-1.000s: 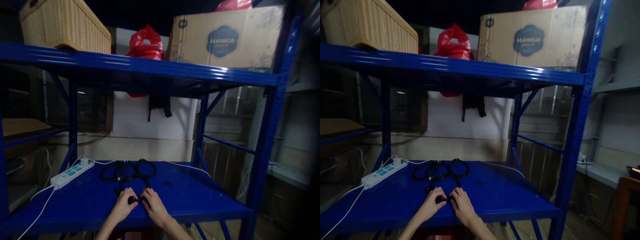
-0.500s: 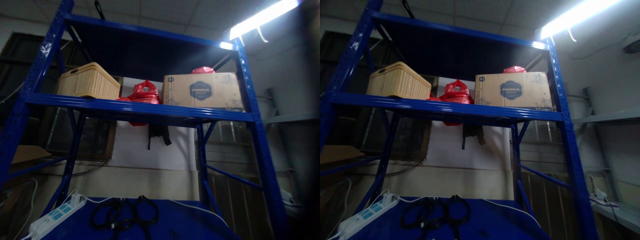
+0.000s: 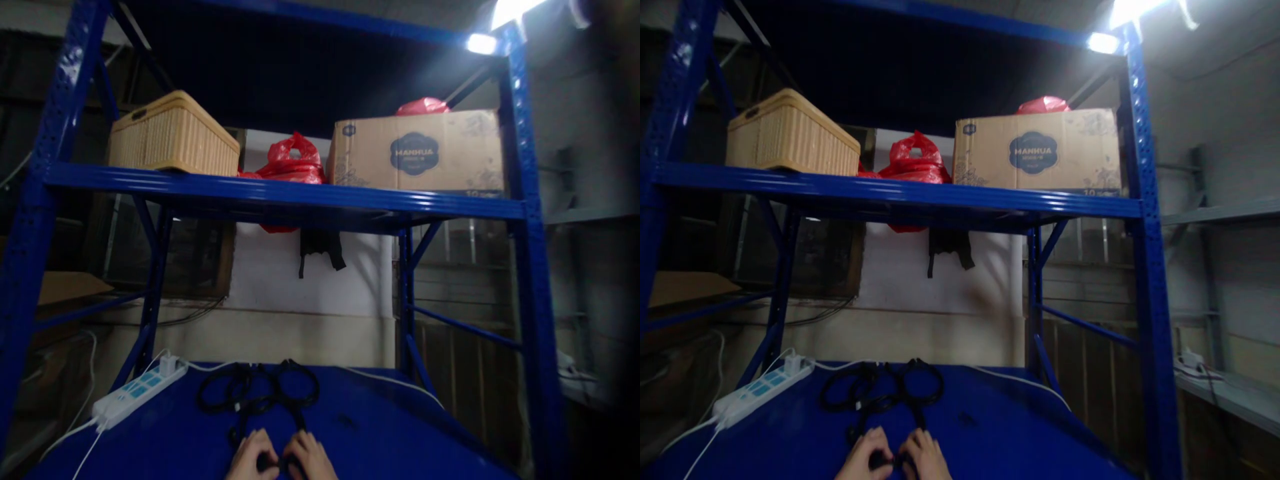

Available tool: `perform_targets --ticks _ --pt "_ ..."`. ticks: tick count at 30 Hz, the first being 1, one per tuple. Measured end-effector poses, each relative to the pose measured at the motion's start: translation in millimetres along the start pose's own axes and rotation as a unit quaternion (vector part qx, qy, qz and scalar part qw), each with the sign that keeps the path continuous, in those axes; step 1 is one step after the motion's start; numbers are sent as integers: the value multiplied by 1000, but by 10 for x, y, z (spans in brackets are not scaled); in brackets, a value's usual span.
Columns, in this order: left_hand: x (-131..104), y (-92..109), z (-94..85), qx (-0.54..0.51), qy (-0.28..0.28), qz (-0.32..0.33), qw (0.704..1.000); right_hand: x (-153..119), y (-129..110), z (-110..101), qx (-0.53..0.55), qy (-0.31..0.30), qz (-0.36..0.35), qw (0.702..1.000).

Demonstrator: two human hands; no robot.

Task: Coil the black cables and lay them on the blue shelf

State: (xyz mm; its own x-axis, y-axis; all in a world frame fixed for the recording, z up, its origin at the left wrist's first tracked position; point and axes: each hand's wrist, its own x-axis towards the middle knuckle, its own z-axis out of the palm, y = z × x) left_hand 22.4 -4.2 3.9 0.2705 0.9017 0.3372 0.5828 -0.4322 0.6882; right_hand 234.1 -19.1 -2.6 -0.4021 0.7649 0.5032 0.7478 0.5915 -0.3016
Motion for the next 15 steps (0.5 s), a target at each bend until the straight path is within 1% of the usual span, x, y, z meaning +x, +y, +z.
perform_targets --ticks 2,5,8,12,15 --pt "-97 -75 54 -16 -10 -17 1000 -56 -41 19 23 -31 -2 999" --pt "-167 -139 50 -35 11 14 999 -42 -91 -10 36 -70 -12 997" --pt "-140 -213 11 -37 -5 46 998 9 -88 7 37 -94 -24 995" --pt "-65 -386 41 -35 -4 72 997 17 -29 127 40 -101 -33 994" --pt "-53 -488 78 -31 -9 72 997 0 4 202 40 -99 -34 994"
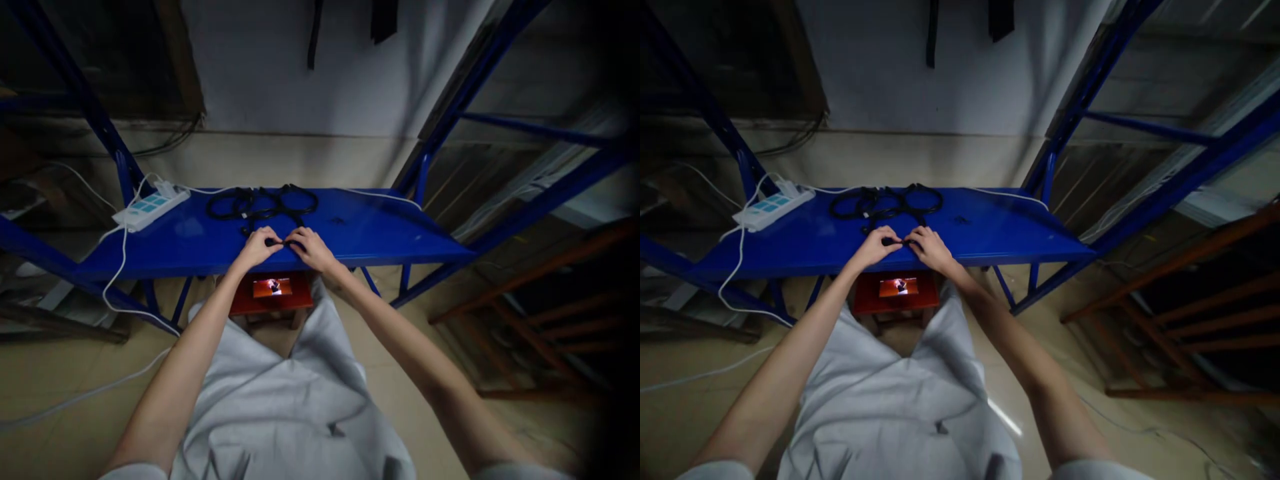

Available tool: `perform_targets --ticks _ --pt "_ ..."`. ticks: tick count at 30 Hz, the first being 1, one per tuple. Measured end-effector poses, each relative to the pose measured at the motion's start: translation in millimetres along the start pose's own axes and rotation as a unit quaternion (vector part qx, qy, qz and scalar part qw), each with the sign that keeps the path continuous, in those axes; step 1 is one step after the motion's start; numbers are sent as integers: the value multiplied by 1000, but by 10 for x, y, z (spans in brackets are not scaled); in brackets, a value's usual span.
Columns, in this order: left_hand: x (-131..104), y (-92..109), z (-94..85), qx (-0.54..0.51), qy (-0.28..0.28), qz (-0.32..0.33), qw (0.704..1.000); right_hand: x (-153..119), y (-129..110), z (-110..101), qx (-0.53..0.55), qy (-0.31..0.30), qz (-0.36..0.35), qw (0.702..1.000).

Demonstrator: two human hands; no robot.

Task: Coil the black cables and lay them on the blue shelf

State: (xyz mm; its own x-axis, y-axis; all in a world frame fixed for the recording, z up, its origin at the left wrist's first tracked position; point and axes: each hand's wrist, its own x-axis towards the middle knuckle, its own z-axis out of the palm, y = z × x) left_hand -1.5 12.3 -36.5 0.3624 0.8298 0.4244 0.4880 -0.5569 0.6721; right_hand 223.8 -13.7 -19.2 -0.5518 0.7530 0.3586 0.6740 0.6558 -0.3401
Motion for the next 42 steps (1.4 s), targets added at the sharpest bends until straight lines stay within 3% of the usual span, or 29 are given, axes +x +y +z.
perform_targets --ticks 4,11,15,20,25,30,42 --pt "-19 -34 -4 2 1 1 1000 16 46 39 11 10 1 1000" --pt "-20 72 -65 -13 4 -6 1000 97 -4 -17 38 -2 -22 999" --pt "-24 98 -91 -21 1 -14 1000 246 -34 -45 45 -21 -48 998" --pt "-28 70 -87 -26 7 -6 1000 467 27 -137 49 -31 -20 998" --pt "-24 69 -78 -23 0 -15 1000 565 -34 -215 46 -84 -52 994" --pt "-16 55 -57 -23 17 -23 999 662 -90 -209 -16 -91 -79 993" --pt "-9 7 -39 -15 19 -16 1000 886 98 -124 -10 -164 -85 983"
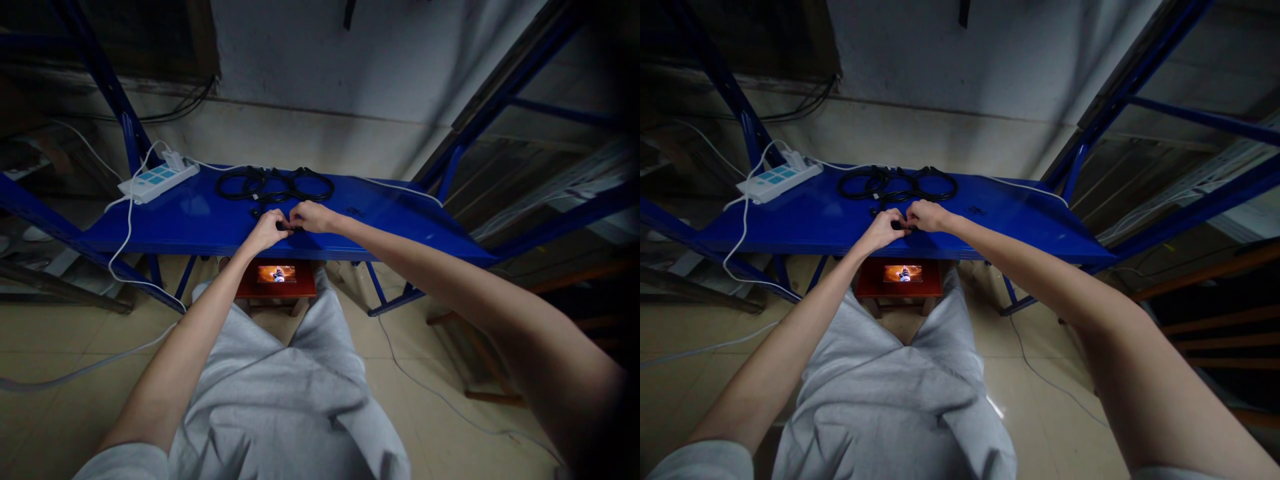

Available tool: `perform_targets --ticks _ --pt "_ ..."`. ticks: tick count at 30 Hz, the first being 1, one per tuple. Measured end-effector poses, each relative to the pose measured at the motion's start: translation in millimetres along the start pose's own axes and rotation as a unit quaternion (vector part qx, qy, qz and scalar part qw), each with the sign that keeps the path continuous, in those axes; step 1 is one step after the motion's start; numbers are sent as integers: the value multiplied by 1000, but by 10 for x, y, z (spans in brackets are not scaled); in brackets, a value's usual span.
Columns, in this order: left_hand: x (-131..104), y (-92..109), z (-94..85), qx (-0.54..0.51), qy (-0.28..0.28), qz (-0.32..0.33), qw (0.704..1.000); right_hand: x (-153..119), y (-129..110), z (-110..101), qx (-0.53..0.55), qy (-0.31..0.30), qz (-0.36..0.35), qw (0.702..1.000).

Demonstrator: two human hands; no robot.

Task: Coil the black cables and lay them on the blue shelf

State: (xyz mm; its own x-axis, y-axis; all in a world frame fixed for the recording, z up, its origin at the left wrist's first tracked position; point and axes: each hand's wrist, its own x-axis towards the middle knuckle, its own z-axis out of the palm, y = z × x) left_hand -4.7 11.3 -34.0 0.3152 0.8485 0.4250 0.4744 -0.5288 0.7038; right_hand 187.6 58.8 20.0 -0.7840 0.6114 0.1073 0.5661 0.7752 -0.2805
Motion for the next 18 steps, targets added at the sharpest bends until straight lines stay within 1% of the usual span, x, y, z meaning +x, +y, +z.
perform_targets --ticks 3,6,9,13,15,18 --pt "6 -16 1 8 -4 -2 1000 41 -17 0 32 -11 13 999" --pt "8 -31 9 14 -1 6 1000 17 -92 -9 58 -24 54 997" --pt "4 -27 16 17 3 10 1000 -42 -177 -18 60 -27 92 994" --pt "-2 -3 12 13 5 17 1000 -97 -209 -29 66 -10 88 994" --pt "-4 4 11 9 8 23 1000 -111 -191 -34 98 -15 82 992" --pt "-9 0 20 4 15 20 1000 -131 -151 -33 169 -28 90 981"
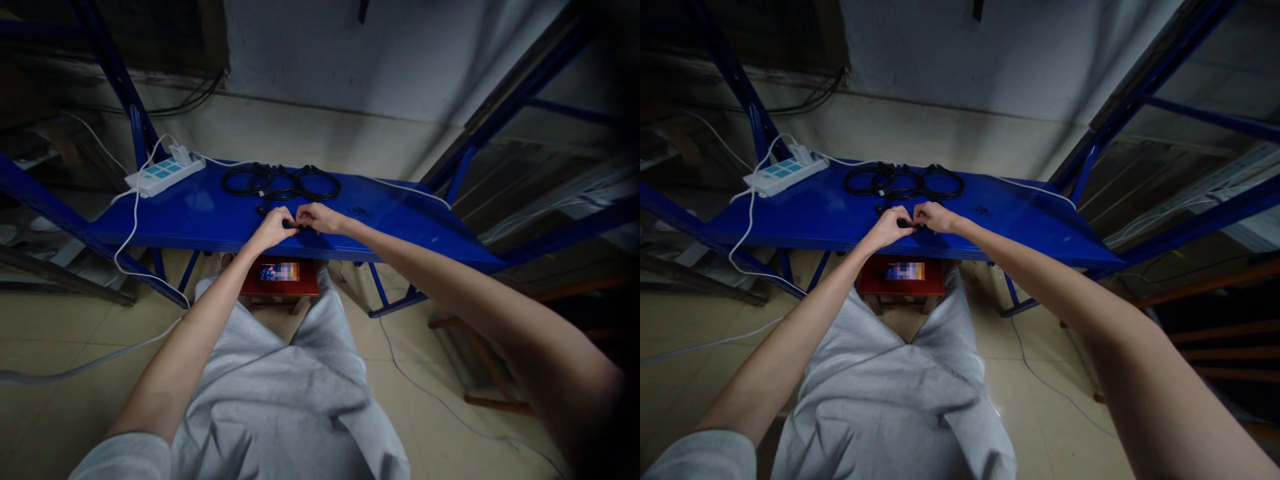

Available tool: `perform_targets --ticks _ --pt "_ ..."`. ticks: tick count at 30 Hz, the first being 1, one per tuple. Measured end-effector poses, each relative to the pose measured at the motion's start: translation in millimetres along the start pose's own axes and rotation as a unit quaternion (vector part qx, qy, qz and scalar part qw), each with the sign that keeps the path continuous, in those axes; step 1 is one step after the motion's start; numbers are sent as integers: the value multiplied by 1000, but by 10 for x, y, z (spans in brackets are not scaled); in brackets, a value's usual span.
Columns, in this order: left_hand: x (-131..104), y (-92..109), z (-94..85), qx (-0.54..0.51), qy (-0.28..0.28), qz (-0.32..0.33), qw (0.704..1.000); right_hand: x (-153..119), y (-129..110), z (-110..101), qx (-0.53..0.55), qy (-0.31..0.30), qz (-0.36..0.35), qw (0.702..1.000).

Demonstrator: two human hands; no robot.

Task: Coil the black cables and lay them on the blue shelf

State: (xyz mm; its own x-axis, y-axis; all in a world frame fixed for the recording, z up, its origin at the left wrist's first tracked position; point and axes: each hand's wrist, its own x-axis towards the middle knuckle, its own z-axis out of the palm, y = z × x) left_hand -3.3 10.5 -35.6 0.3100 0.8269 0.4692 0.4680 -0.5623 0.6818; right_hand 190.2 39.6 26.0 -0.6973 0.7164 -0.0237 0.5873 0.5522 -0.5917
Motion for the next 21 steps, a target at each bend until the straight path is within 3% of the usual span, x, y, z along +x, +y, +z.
perform_targets --ticks 6,15,21 --pt "-5 -26 22 -6 8 8 1000 -31 71 48 76 5 2 997" --pt "-2 -24 5 6 -4 6 1000 -43 82 92 -21 61 -88 994" --pt "-1 -31 7 8 -2 11 1000 0 79 91 -51 55 -80 994"
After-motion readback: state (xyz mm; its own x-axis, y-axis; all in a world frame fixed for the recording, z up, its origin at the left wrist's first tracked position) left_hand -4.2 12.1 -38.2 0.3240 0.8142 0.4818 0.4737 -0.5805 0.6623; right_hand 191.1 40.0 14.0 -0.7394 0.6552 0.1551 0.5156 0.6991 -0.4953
